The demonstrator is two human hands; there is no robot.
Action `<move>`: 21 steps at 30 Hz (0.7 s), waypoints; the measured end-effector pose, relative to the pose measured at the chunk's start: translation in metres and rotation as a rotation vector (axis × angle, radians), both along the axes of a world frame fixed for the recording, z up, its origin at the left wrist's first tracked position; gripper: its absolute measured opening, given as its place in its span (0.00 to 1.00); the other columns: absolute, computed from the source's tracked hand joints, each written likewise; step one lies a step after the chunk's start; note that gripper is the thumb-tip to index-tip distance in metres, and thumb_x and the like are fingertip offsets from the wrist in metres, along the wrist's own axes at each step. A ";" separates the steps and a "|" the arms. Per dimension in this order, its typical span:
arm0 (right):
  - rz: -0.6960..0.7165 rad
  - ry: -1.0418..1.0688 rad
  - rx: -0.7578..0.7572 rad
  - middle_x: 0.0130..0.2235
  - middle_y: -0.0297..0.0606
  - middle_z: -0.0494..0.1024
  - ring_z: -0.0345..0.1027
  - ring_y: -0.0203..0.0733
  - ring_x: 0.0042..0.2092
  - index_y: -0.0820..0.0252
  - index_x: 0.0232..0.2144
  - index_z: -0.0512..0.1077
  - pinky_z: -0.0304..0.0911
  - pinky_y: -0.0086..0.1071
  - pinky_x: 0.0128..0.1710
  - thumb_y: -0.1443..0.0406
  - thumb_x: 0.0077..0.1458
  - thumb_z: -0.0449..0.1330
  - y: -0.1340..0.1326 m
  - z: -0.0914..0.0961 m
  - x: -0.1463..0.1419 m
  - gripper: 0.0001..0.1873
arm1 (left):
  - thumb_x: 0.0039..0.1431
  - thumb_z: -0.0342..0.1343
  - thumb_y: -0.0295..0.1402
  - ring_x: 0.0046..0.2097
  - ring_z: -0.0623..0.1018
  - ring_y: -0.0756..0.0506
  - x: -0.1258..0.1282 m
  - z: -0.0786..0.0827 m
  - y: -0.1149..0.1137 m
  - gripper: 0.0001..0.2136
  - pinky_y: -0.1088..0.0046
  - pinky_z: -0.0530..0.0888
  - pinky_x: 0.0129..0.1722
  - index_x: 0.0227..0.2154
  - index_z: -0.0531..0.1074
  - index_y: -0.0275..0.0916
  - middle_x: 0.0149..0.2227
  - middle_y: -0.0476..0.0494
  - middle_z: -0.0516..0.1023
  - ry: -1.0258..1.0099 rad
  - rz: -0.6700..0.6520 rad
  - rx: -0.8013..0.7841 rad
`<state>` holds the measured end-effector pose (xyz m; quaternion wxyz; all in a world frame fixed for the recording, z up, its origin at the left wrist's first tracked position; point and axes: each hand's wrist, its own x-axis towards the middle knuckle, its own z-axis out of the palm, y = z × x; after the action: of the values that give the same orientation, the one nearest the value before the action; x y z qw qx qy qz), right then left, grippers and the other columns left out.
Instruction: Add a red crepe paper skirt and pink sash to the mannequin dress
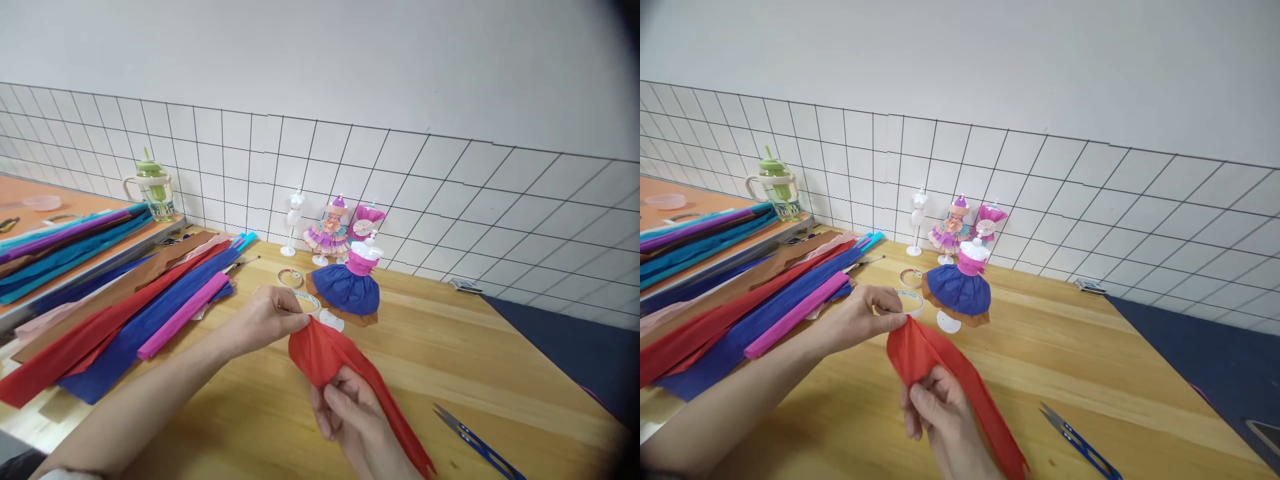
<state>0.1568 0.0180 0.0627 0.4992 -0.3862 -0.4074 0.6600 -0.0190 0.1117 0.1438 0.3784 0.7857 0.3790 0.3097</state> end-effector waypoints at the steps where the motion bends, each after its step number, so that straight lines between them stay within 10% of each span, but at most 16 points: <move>1: 0.064 -0.053 0.002 0.26 0.34 0.72 0.60 0.30 0.20 0.61 0.27 0.68 0.52 0.26 0.22 0.48 0.47 0.65 -0.004 0.001 0.005 0.22 | 0.54 0.55 0.33 0.28 0.65 0.51 0.000 -0.002 0.001 0.12 0.75 0.61 0.27 0.19 0.70 0.33 0.24 0.48 0.68 -0.002 0.001 -0.021; 4: 0.129 -0.420 0.174 0.24 0.34 0.69 0.61 0.33 0.21 0.60 0.24 0.67 0.55 0.28 0.22 0.50 0.54 0.60 -0.015 0.002 0.024 0.19 | 0.52 0.55 0.32 0.28 0.65 0.51 0.001 -0.004 0.002 0.10 0.75 0.61 0.27 0.19 0.69 0.33 0.24 0.49 0.68 -0.002 0.011 -0.074; 7: -0.276 -0.944 0.608 0.29 0.37 0.73 0.68 0.41 0.30 0.57 0.29 0.70 0.65 0.33 0.30 0.61 0.55 0.61 -0.018 -0.005 0.045 0.06 | 0.52 0.54 0.30 0.28 0.65 0.52 0.002 -0.004 0.002 0.09 0.75 0.61 0.28 0.19 0.67 0.34 0.25 0.49 0.67 0.035 0.001 -0.109; 10: -0.505 -1.306 0.813 0.46 0.49 0.76 0.71 0.53 0.46 0.58 0.50 0.68 0.68 0.44 0.42 0.65 0.53 0.60 -0.006 -0.016 0.059 0.21 | 0.52 0.53 0.30 0.28 0.65 0.52 0.002 -0.003 0.002 0.11 0.75 0.59 0.27 0.17 0.63 0.34 0.24 0.50 0.65 0.091 -0.076 -0.098; 15: -0.322 -1.420 0.788 0.38 0.45 0.81 0.75 0.49 0.39 0.59 0.47 0.72 0.71 0.43 0.40 0.72 0.57 0.49 0.012 -0.021 0.070 0.18 | 0.53 0.52 0.28 0.26 0.60 0.53 0.000 -0.005 0.006 0.16 0.74 0.59 0.28 0.14 0.53 0.36 0.19 0.53 0.57 0.189 -0.180 -0.012; 21: 0.082 -1.246 0.454 0.32 0.37 0.82 0.76 0.45 0.36 0.54 0.29 0.77 0.72 0.33 0.36 0.66 0.55 0.53 0.007 0.037 0.096 0.12 | 0.53 0.52 0.29 0.27 0.60 0.53 -0.004 -0.006 0.009 0.15 0.75 0.58 0.27 0.15 0.54 0.36 0.20 0.52 0.57 0.233 -0.290 -0.058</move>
<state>0.2527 0.0247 0.1001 0.2138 -0.5651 -0.7631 0.2295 -0.0225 0.1208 0.1374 0.3950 0.8514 0.3118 0.1478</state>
